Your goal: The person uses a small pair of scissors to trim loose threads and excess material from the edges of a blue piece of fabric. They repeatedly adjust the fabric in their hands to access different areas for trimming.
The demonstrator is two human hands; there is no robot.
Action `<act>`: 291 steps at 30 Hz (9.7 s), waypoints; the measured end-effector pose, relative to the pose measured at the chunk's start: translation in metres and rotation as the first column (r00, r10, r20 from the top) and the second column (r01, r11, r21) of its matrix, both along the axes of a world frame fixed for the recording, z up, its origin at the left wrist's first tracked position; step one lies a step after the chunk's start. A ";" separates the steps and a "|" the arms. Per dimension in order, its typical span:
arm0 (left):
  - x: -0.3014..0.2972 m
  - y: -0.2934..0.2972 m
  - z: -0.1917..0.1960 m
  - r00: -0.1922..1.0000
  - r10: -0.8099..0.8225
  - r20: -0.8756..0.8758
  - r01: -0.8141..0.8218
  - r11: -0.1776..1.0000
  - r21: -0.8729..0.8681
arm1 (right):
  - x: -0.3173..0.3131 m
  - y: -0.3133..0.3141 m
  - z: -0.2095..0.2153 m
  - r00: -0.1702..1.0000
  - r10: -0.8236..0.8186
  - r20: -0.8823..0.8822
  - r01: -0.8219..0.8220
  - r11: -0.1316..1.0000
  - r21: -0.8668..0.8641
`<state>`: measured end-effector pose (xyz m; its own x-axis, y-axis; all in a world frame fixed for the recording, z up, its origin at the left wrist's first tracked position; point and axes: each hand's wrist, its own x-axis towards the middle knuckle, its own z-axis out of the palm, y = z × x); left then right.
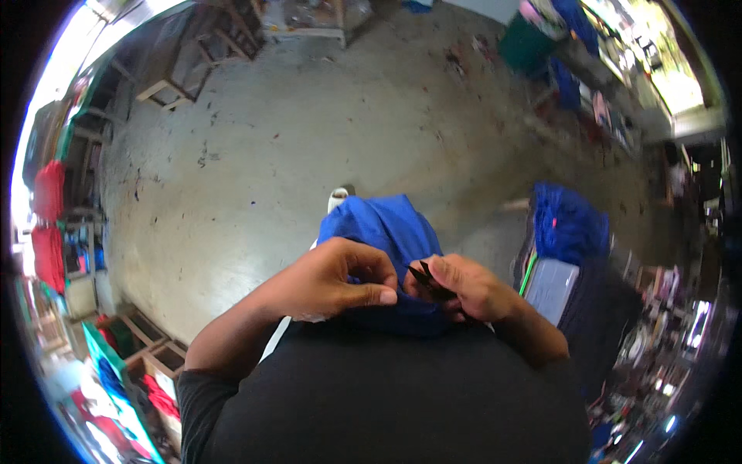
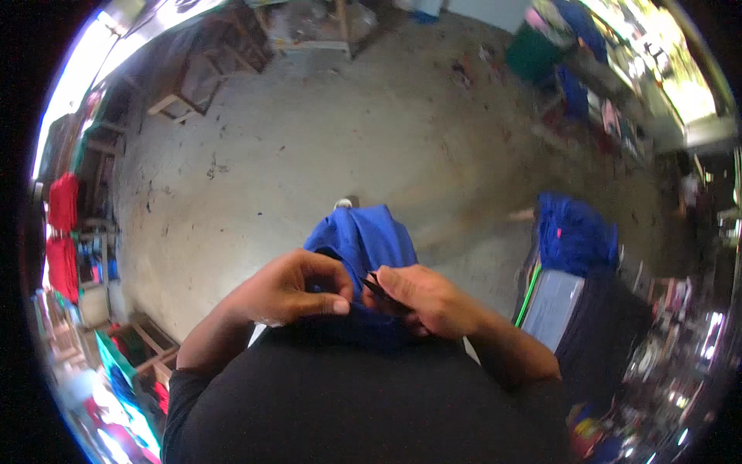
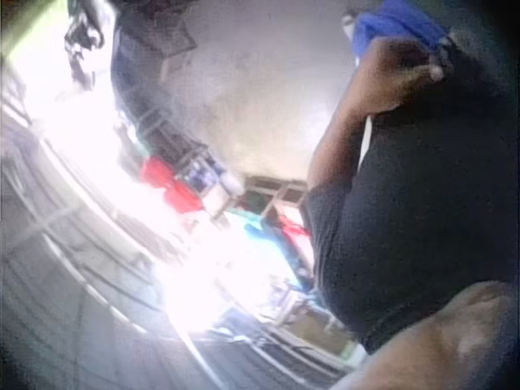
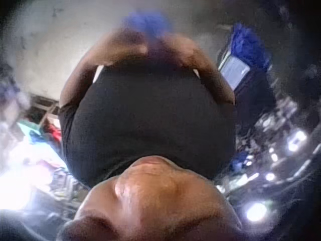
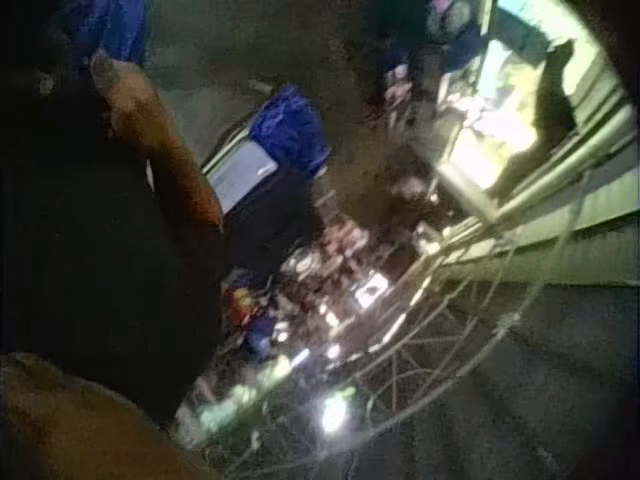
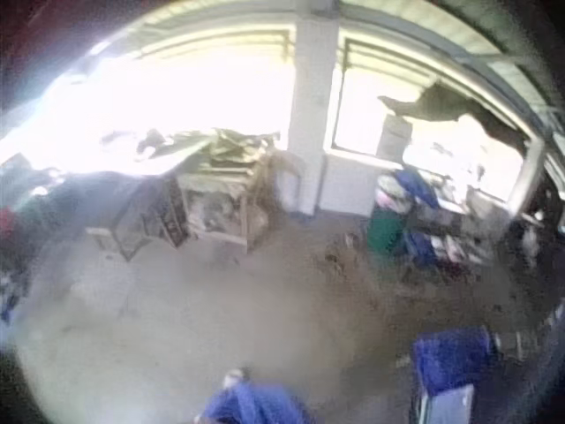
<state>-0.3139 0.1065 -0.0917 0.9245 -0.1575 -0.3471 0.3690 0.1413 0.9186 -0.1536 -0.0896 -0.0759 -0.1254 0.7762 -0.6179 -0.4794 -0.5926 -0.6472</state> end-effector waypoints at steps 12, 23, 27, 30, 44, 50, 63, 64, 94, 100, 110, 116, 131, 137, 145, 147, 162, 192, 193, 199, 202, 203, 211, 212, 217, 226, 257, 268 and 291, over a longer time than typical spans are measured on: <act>0.052 -0.009 -0.005 0.992 -0.060 -0.110 0.046 0.991 -0.128 | 0.005 -0.046 -0.024 0.982 -0.169 -0.083 0.184 0.956 0.226; 0.069 -0.028 -0.003 0.995 0.098 0.010 -0.092 0.966 -0.239 | 0.013 -0.054 -0.033 0.971 -0.148 -0.186 0.191 0.952 0.240; 0.072 -0.022 0.001 0.998 0.046 -0.035 -0.056 0.935 -0.351 | 0.018 -0.053 -0.037 0.974 -0.108 -0.200 0.159 0.953 0.260; 0.077 -0.025 0.005 0.997 0.068 -0.021 -0.072 0.958 -0.277 | 0.024 -0.048 -0.037 0.991 -0.060 -0.122 0.096 0.943 0.320; 0.076 -0.030 0.005 0.965 0.240 0.107 -0.224 0.965 -0.139 | 0.025 -0.036 -0.035 0.994 -0.037 -0.101 0.069 0.942 0.328; 0.080 -0.033 0.008 0.924 0.345 0.164 -0.323 0.935 -0.146 | 0.026 -0.029 -0.030 0.998 0.047 0.040 -0.057 0.945 0.321; 0.100 -0.037 0.016 0.956 0.254 0.148 -0.242 0.965 -0.098 | 0.028 -0.025 -0.041 0.951 0.115 0.286 -0.230 0.881 0.414; 0.102 -0.038 0.015 0.948 0.276 0.160 -0.264 0.960 -0.088 | 0.029 -0.025 -0.039 0.965 0.089 0.247 -0.184 0.901 0.393; 0.229 0.084 -0.024 0.026 -0.211 0.977 -0.309 0.928 0.208 | 0.062 0.033 -0.008 -0.493 -0.660 0.567 -0.038 0.667 0.744; 0.261 0.099 -0.014 0.054 -0.361 0.931 -0.169 0.915 0.365 | 0.062 0.047 -0.008 -0.528 -0.569 0.631 0.056 0.718 0.694; 0.320 0.025 -0.014 0.422 -0.486 0.765 0.228 0.874 0.429 | 0.091 -0.004 -0.031 -0.201 -0.634 0.747 0.543 0.563 0.623; 0.414 -0.083 -0.017 0.665 -0.648 0.370 0.446 0.743 0.500 | 0.155 -0.110 -0.028 -0.168 -0.608 0.776 0.601 0.561 0.569; 0.601 -0.277 -0.022 0.575 -0.784 0.233 0.814 0.520 -0.260 | 0.350 -0.321 -0.026 -0.297 -0.556 0.776 0.619 0.506 0.600; 0.693 -0.318 -0.016 0.710 -0.632 0.311 0.695 0.556 -0.456 | 0.419 -0.349 -0.058 -0.768 -0.086 0.635 0.608 0.215 0.764; 0.837 -0.375 -0.058 0.470 -0.878 0.090 0.682 0.296 -0.669 | 0.495 -0.335 -0.106 -0.533 -0.568 0.627 0.820 -0.165 0.547; 0.876 -0.386 -0.071 0.362 -0.909 0.208 0.771 0.166 -0.615 | 0.512 -0.345 -0.119 -0.526 -0.614 0.588 0.814 -0.164 0.557; 1.109 -0.589 -0.057 -0.269 -0.532 0.803 -0.146 0.847 0.512 | 0.619 -0.608 0.103 -0.464 0.551 0.694 0.714 -0.232 0.661; 0.994 -0.506 -0.138 -0.734 -0.652 -0.192 0.679 -0.716 -0.165 | 0.422 -0.365 -0.299 -0.532 -0.402 0.745 0.665 -0.743 0.074; 0.985 -0.523 -0.104 -0.804 -0.593 0.046 0.587 -0.804 -0.092 | 0.432 -0.392 -0.271 -0.549 -0.255 0.796 0.637 -0.744 0.201; 1.037 -0.588 -0.051 -0.774 -0.551 -0.311 0.568 -0.822 0.040 | 0.469 -0.608 -0.156 -0.444 0.241 0.863 0.481 -0.748 0.457; 1.100 -0.624 -0.078 -0.670 -0.566 -0.481 0.554 -0.812 0.184 | 0.471 -0.753 -0.173 -0.309 0.424 0.851 0.249 -0.828 0.503; 1.111 -0.645 -0.089 -0.666 -0.577 -0.473 0.548 -0.808 0.215 | 0.461 -0.801 -0.177 -0.196 0.452 0.870 0.167 -0.859 0.484; 1.150 -0.757 -0.154 -0.540 -0.745 -0.391 0.594 -0.667 0.450 | 0.465 -0.989 -0.198 -0.223 -0.016 0.975 -0.259 -0.963 -0.076; 1.153 -0.767 -0.159 -0.543 -0.754 -0.370 0.587 -0.656 0.474 | 0.461 -1.001 -0.205 -0.187 -0.032 0.982 -0.234 -0.969 -0.076; 1.152 -0.833 -0.175 -0.652 -0.721 -0.237 0.519 -0.651 0.553 | 0.405 -0.995 -0.249 -0.221 0.067 0.973 -0.204 -0.979 0.022; 1.022 -0.908 -0.160 -0.817 -0.545 0.190 0.569 -0.815 0.108 | 0.517 -0.669 -0.153 -0.833 0.356 0.422 -0.264 -0.928 0.262; 0.588 -0.520 -0.291 -0.649 -0.106 -0.753 0.393 -0.894 -0.214 | 0.771 0.410 -0.460 -0.897 0.012 0.442 -0.424 -0.302 -0.854; 0.306 -0.509 -0.342 -0.626 0.212 -0.751 0.072 -0.943 -0.326 | 0.385 0.304 -0.363 -0.194 0.637 0.746 -0.888 0.209 -0.409; -0.068 -0.368 -0.285 -0.727 -0.135 -0.673 0.280 -0.954 -0.111 | -0.051 0.553 -0.500 -0.623 0.120 0.773 -0.766 -0.293 -0.572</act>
<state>-0.3820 -0.2616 -0.3763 -0.4984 0.1187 -0.8588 -0.8049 -0.4313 0.4075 -0.2043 0.4635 -0.5760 -0.6140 0.3436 -0.7106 0.6508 0.7298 -0.2096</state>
